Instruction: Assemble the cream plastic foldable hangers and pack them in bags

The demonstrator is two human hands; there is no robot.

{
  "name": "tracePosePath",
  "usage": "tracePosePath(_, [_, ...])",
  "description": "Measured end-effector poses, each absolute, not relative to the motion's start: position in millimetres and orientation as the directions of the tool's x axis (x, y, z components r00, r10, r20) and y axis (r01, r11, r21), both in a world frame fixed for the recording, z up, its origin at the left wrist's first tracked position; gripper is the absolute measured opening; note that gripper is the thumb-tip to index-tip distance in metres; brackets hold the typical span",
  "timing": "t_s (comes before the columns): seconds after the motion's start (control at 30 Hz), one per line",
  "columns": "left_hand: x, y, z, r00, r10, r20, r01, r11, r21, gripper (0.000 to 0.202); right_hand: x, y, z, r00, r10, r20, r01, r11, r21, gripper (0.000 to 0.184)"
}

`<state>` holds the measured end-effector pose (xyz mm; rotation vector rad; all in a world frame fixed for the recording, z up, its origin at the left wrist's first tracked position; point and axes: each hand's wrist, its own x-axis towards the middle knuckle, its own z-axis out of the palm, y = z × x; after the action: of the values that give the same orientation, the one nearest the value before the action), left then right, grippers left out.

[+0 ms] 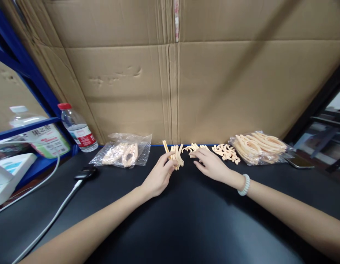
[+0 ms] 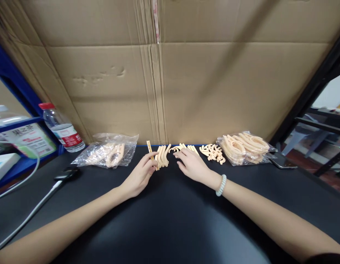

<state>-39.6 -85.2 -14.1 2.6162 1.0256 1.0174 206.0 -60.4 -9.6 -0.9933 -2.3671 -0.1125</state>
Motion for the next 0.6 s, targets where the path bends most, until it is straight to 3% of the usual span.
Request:
tracePosePath(0.1, [-34, -96, -9, 0.575, 0.596, 0.561, 0.447, -0.803, 0.395, 0.019, 201, -44, -3, -0.542, 0.696, 0.472, 0.756, 0.648, -0.087, 0.030])
tracePosePath(0.27, [-26, -108, -5, 0.592, 0.627, 0.506, 0.351, -0.766, 0.538, 0.021, 194, -32, -2, -0.527, 0.745, 0.408, 0.756, 0.631, -0.176, 0.018])
tracePosePath(0.47, [-24, -102, -10, 0.594, 0.690, 0.415, 0.258, -0.651, 0.714, 0.018, 196, -22, -5, -0.509, 0.731, 0.454, 0.689, 0.662, -0.294, 0.013])
tracePosePath(0.6, [-24, -98, -15, 0.548, 0.715, 0.434, 0.222, -0.625, 0.749, 0.010, 203, -20, 5, -0.439, 0.720, 0.538, 0.653, 0.667, -0.359, 0.014])
